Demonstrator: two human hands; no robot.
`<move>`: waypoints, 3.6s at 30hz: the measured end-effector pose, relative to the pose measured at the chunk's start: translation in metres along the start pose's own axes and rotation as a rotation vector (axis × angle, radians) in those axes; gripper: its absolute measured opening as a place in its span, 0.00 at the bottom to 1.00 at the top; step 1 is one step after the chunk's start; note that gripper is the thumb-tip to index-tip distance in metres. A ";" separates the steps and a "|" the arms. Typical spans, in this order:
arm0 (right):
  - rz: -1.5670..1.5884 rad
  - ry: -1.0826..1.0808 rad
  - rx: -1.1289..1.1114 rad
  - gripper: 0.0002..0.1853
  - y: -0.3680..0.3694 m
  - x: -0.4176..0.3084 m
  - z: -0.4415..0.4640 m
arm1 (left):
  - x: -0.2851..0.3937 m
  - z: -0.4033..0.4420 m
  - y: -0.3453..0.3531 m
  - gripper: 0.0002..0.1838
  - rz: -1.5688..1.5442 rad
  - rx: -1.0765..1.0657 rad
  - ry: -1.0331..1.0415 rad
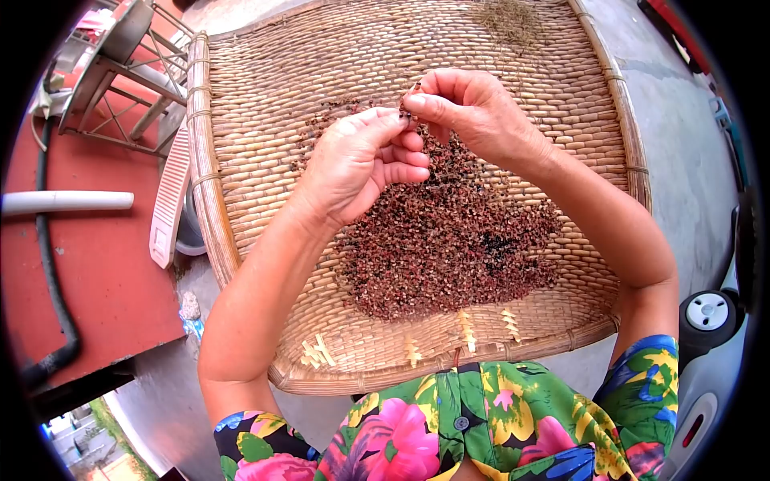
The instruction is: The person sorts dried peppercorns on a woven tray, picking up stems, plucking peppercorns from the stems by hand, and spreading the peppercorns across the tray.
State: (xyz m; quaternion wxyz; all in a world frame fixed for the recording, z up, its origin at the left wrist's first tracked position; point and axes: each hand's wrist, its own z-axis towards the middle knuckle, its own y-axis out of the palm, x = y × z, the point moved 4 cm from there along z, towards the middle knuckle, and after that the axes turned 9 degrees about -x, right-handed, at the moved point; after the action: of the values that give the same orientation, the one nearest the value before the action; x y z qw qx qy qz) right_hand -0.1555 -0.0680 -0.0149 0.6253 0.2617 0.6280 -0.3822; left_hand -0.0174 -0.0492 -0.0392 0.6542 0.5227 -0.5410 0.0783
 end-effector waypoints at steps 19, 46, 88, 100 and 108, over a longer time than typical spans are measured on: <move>0.175 0.105 0.175 0.11 -0.009 0.003 0.000 | 0.012 -0.002 -0.004 0.08 -0.107 0.070 0.141; 0.493 0.187 -0.074 0.12 0.007 0.003 -0.001 | 0.014 -0.002 -0.001 0.08 -0.026 0.080 0.210; 0.105 0.037 0.078 0.10 0.001 -0.010 -0.005 | 0.005 0.000 0.001 0.09 -0.066 -0.065 0.019; -0.097 -0.156 0.126 0.08 -0.007 -0.020 -0.004 | 0.013 -0.004 0.007 0.11 0.087 0.011 0.066; 0.212 0.061 0.116 0.12 0.002 -0.001 -0.001 | 0.009 -0.002 0.010 0.12 -0.076 -0.012 0.059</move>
State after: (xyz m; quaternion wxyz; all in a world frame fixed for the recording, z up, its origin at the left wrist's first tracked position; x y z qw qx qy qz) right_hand -0.1547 -0.0655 -0.0140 0.6265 0.3741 0.5924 -0.3416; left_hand -0.0188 -0.0478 -0.0257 0.6754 0.5364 -0.5017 0.0653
